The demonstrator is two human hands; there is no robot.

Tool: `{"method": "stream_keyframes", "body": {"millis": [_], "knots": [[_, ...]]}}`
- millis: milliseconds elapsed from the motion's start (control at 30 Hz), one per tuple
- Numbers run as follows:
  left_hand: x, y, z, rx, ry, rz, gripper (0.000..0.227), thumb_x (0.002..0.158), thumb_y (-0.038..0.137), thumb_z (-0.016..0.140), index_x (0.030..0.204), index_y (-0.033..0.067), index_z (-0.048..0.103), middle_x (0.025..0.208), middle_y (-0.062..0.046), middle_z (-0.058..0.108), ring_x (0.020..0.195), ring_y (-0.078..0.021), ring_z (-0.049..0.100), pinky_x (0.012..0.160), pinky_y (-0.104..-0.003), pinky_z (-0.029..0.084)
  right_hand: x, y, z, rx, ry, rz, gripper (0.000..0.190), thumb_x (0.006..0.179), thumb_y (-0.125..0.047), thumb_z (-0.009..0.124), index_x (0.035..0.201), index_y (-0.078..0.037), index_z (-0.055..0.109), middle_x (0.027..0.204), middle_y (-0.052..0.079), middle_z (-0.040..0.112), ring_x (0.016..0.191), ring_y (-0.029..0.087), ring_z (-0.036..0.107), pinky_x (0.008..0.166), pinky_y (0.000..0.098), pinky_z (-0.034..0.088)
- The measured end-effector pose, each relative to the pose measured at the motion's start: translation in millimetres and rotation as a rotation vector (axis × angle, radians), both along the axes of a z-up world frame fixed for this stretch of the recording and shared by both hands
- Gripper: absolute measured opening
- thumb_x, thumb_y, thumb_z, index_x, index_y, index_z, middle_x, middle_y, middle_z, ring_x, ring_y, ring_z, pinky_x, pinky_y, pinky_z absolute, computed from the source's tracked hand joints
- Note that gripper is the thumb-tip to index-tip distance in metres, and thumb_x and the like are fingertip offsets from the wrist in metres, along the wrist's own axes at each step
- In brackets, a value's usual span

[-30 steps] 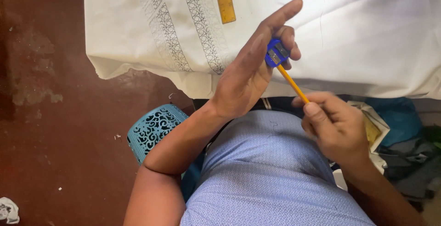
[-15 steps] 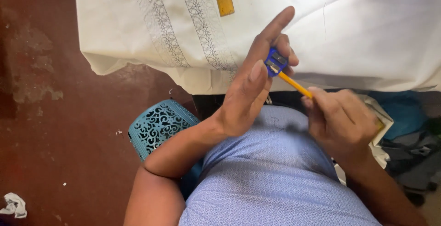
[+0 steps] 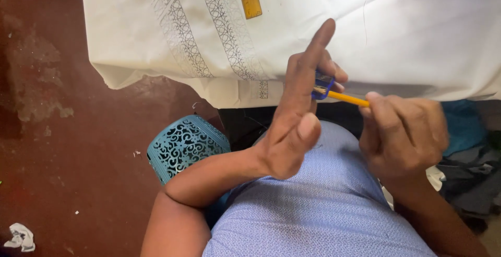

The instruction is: The person uses a ruler and a pencil to draw straight lines and geometric patterns on a piece of white fabric. They also sharpen the pencil with a sharpener during the process.

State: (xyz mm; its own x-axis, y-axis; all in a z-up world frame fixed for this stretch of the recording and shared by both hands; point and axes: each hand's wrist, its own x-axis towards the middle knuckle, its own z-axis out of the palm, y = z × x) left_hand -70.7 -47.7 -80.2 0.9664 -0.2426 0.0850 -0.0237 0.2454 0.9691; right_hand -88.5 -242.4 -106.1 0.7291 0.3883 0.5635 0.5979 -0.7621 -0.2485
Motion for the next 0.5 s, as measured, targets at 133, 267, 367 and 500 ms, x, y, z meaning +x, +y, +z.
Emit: {"method": "stream_keyframes", "body": {"millis": [133, 267, 367, 500], "knots": [[9, 2, -2, -0.261, 0.076, -0.117, 0.119, 0.091, 0.085, 0.045, 0.172, 0.0076, 0.006, 0.119, 0.001, 0.040, 0.106, -0.0121, 0.044, 0.105, -0.029, 0.042, -14, -4, -19, 0.104, 0.417, -0.060, 0.018, 0.111, -0.016, 0.059, 0.115, -0.006, 0.074, 0.079, 0.008, 0.059, 0.066, 0.024, 0.054, 0.063, 0.0392, 0.040], [13, 8, -2, -0.244, 0.039, -0.238, 0.117, 0.093, 0.084, 0.044, 0.171, 0.0078, 0.001, 0.118, -0.001, 0.043, 0.106, -0.0122, 0.048, 0.095, -0.027, 0.051, 3, -4, 5, 0.616, 1.257, 0.041, 0.040, 0.105, -0.032, 0.052, 0.085, -0.005, 0.072, 0.058, 0.001, 0.048, 0.052, 0.009, 0.039, 0.049, 0.0221, 0.030], [4, -3, -1, -0.165, 0.026, -0.031, 0.116, 0.094, 0.086, 0.036, 0.170, 0.0041, 0.008, 0.121, -0.004, 0.044, 0.109, -0.0120, 0.046, 0.109, -0.028, 0.039, 1, 0, 9, 0.132, 0.407, -0.019, 0.036, 0.098, -0.028, 0.081, 0.115, 0.001, 0.070, 0.101, 0.015, 0.070, 0.076, 0.023, 0.061, 0.070, 0.0348, 0.047], [-7, -16, -7, -0.068, -0.054, 0.110, 0.111, 0.099, 0.087, 0.026, 0.169, 0.0027, 0.011, 0.124, -0.005, 0.042, 0.115, -0.0155, 0.044, 0.117, -0.035, 0.042, 4, 4, 9, 0.025, 0.044, 0.040, 0.022, 0.111, -0.008, 0.058, 0.100, 0.008, 0.069, 0.089, 0.020, 0.064, 0.077, 0.038, 0.058, 0.074, 0.0482, 0.042]]}}
